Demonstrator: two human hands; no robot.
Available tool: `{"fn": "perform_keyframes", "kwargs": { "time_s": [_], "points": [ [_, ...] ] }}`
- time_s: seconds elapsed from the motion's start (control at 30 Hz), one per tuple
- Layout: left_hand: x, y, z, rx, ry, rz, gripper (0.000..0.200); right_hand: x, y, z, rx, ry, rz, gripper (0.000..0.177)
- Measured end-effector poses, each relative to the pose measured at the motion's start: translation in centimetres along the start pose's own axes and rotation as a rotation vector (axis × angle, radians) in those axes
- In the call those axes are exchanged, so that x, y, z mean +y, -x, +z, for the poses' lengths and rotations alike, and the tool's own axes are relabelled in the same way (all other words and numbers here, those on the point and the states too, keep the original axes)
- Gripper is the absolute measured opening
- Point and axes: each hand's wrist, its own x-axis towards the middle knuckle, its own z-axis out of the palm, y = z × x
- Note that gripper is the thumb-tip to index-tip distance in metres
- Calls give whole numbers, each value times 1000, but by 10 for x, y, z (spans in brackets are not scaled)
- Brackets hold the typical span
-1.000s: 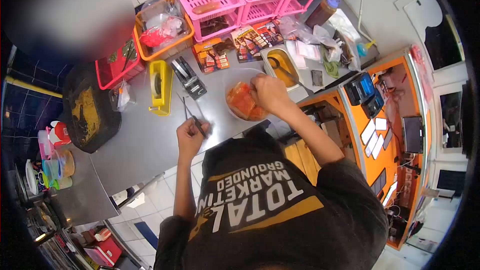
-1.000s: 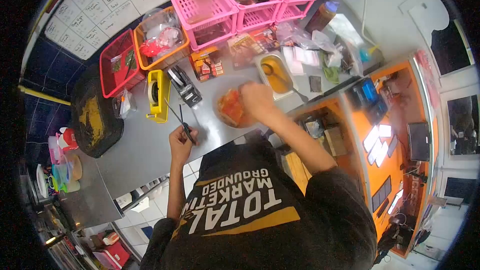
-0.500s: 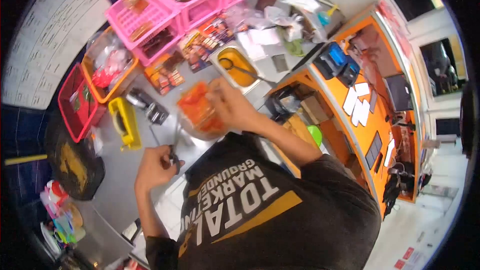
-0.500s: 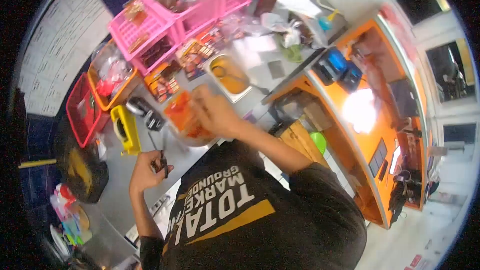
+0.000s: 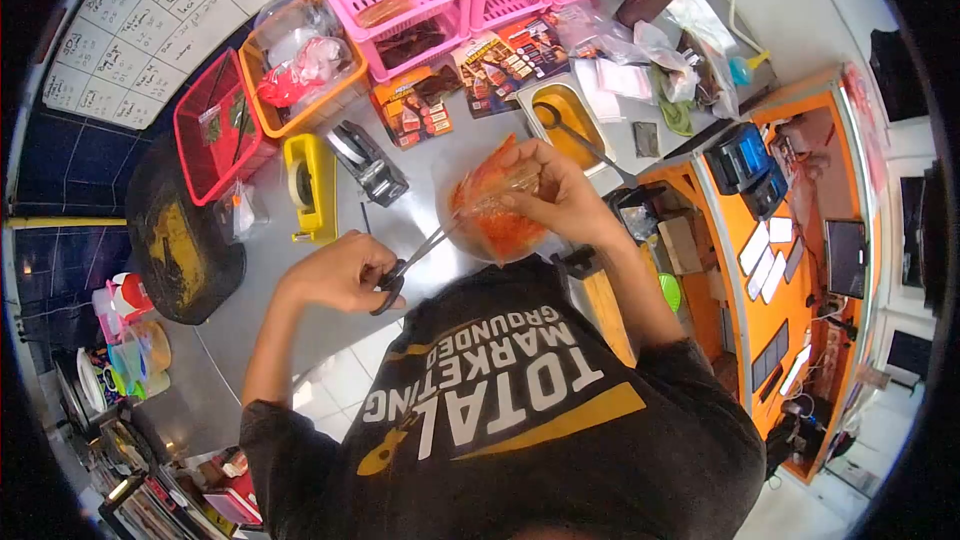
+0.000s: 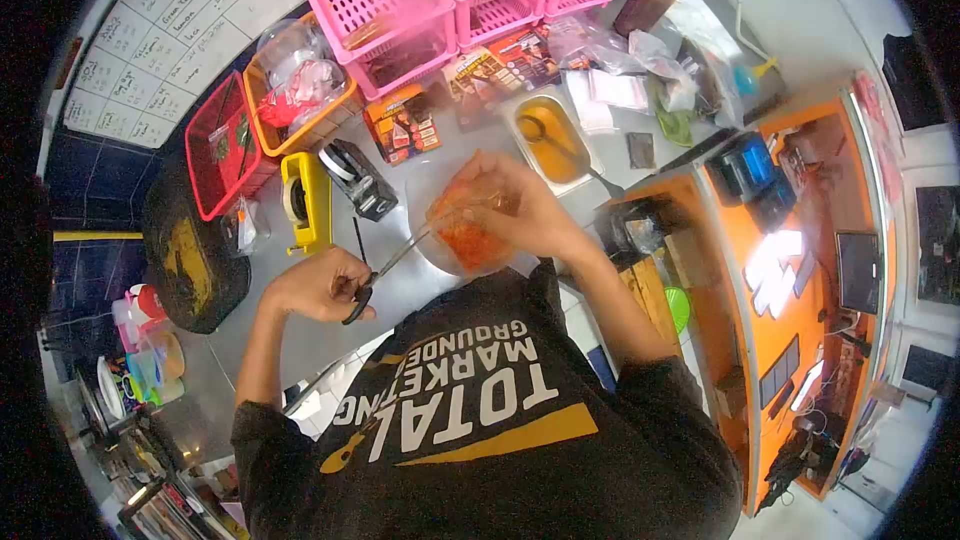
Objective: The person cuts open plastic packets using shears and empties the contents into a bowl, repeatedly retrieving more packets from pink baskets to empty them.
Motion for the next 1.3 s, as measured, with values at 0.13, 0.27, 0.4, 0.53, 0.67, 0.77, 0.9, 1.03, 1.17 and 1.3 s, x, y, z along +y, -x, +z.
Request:
{"fn": "perform_keyframes", "kwargs": {
  "time_s": [0.13, 0.27, 0.4, 0.53, 0.67, 0.77, 0.9, 1.03, 1.17, 1.3],
  "points": [
    [-3, 1, -6, -75, 79, -30, 44, -4, 1, -4, 38, 6, 90, 39],
    [11, -11, -14, -37, 37, 73, 45, -4, -3, -6, -41, 31, 62, 44],
    [14, -25, -19, -70, 8, 54, 44, -18, -4, -5, -59, 29, 178, 47],
    [18, -31, -20, -65, -30, 64, 40, -11, -4, -7, -79, -20, 171, 48],
    [20, -34, -19, -58, -28, 69, 35, -15, -6, -7, -110, 51, 131, 50],
    [17, -35, -18, -58, -32, 69, 33, -20, -6, -5, -84, 31, 165, 50],
    [19, -35, -17, -47, -11, 49, 32, -21, -5, -8, -89, 30, 216, 49],
    [24, -38, -17, -44, 18, 72, 33, -36, -8, -3, -101, 147, 220, 49],
    [21, -39, -18, -4, -75, 108, 32, -25, -7, -7, -72, 135, 205, 52],
    [23, -39, -14, 4, -8, 78, 42, -32, -8, -3, -74, 89, 223, 53]
  ]
}}
